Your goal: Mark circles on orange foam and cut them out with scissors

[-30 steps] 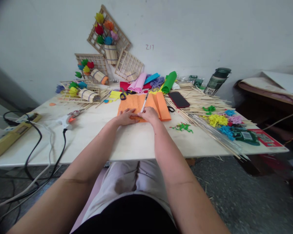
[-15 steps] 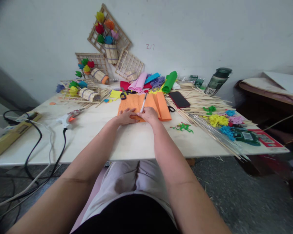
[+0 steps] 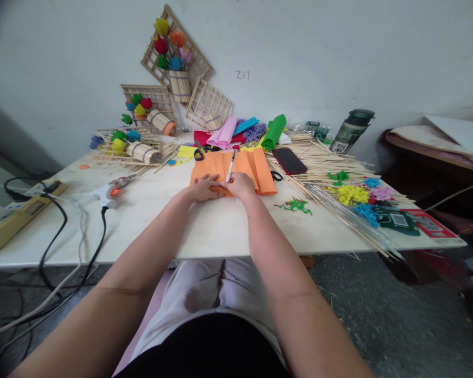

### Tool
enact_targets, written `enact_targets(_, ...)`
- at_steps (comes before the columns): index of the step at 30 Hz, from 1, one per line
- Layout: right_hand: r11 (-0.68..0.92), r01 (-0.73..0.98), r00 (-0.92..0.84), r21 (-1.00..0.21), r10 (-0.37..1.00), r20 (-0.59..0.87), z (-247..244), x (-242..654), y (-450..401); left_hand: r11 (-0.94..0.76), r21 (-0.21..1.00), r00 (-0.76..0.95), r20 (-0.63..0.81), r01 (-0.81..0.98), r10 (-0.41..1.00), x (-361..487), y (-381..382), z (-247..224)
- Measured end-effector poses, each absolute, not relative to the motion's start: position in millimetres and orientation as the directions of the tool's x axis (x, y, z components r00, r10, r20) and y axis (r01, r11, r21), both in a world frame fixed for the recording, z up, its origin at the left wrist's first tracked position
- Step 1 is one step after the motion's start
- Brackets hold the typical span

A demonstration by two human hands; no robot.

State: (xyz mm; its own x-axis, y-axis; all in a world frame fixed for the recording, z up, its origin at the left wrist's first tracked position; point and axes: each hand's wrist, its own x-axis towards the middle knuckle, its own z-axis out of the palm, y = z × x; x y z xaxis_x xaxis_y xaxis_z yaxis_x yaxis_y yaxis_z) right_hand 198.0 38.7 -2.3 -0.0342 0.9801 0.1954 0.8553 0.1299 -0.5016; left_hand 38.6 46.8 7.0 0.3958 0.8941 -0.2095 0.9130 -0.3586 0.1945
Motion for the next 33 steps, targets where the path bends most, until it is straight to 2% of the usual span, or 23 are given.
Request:
enact_targets(18,0.137,0.864,-0.047,-0.484,0.98,0.194,-2.8,198.7,39.8,-0.378,0.184,0.412,-0.199,0.907,0.889,38.2,49.4,4.1)
enact_targets(33,0.138,0.806,-0.022,-0.576,0.979,0.203,-8.6,201.1,43.6,-0.374,0.224,0.416,-0.186,0.9,0.89,37.0,48.7,3.5)
